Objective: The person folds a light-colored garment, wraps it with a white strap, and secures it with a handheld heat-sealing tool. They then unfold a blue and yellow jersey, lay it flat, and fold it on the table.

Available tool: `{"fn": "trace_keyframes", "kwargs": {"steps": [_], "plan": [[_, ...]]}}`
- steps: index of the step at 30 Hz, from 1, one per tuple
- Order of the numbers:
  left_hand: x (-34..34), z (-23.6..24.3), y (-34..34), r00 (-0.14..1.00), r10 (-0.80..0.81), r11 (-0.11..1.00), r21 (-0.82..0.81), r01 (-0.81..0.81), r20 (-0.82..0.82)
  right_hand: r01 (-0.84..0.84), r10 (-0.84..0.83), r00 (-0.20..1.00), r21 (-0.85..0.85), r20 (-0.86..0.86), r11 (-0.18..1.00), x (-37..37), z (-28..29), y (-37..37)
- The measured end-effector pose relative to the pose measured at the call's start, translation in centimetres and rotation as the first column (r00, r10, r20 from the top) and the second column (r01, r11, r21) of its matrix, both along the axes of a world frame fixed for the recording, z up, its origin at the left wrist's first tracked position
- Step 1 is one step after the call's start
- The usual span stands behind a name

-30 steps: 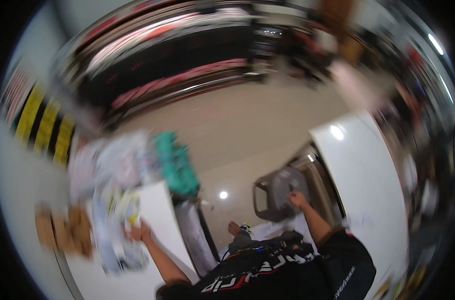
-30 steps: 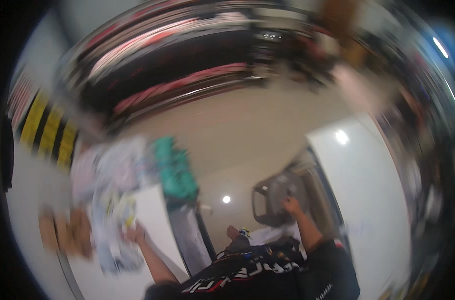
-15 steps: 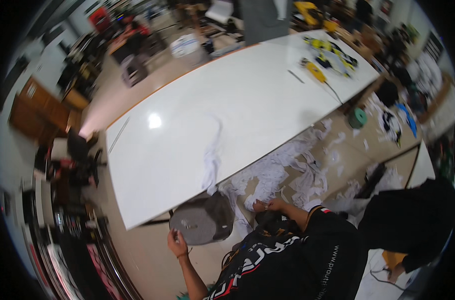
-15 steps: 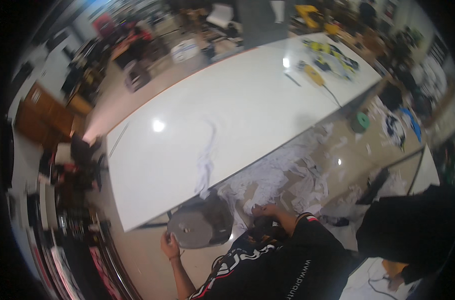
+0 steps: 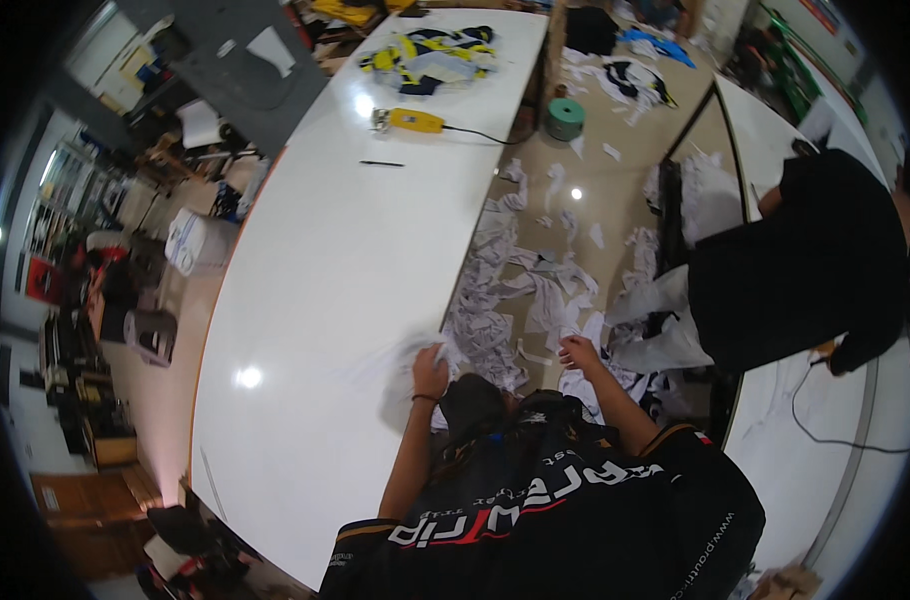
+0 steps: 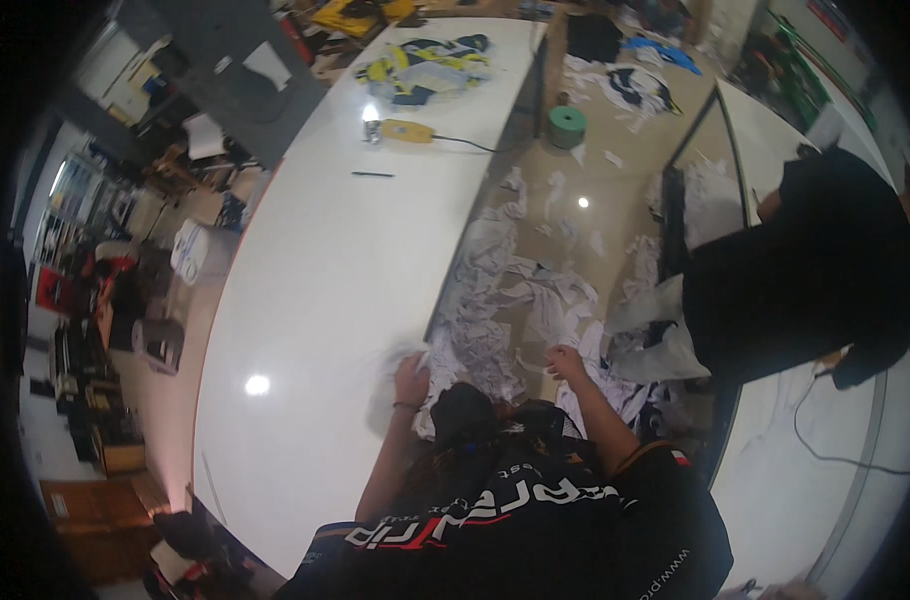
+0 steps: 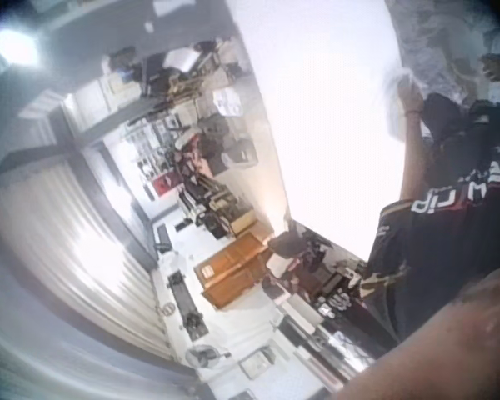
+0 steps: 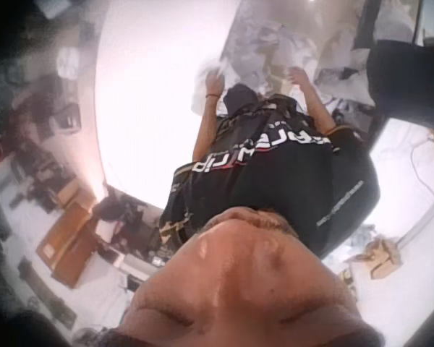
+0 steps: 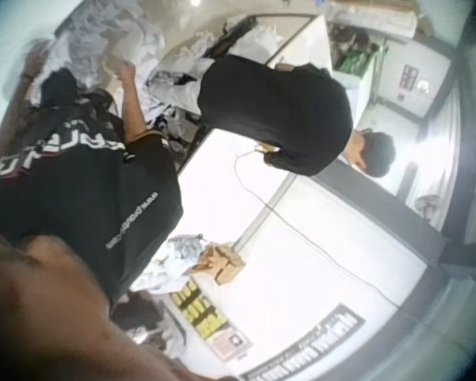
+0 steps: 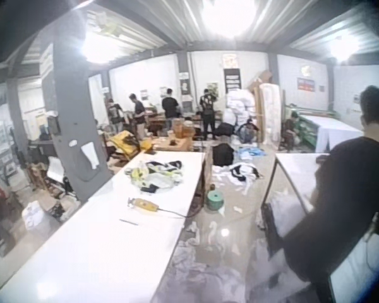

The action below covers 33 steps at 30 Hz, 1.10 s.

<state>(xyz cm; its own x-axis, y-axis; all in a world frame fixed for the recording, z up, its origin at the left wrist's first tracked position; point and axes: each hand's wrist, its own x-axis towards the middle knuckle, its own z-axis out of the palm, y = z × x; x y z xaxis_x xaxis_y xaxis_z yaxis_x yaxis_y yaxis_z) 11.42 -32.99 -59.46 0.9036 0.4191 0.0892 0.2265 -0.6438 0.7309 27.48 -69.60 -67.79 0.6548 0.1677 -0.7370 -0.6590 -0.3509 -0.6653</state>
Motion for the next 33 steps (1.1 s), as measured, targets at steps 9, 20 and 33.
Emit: {"fn": "trace_keyframes", "kwargs": {"steps": [9,20,33], "plan": [[8.9,2.0,-8.4,0.798,-0.602,0.741,-0.389,0.547,-0.023,0.196,0.042,0.920,0.549,-0.390,0.812,-1.0,8.1,7.1],[22.4,8.6,0.1,0.831,-0.551,0.521,-0.748,0.411,0.073,-0.170,0.138,0.976,0.192,0.167,0.967,16.7,5.2,16.6],[37.0,14.1,7.5,0.968,0.099,-0.093,-0.966,0.241,0.232,-0.120,0.237,0.972,0.867,0.002,0.484,25.2,16.0,24.8]]}}
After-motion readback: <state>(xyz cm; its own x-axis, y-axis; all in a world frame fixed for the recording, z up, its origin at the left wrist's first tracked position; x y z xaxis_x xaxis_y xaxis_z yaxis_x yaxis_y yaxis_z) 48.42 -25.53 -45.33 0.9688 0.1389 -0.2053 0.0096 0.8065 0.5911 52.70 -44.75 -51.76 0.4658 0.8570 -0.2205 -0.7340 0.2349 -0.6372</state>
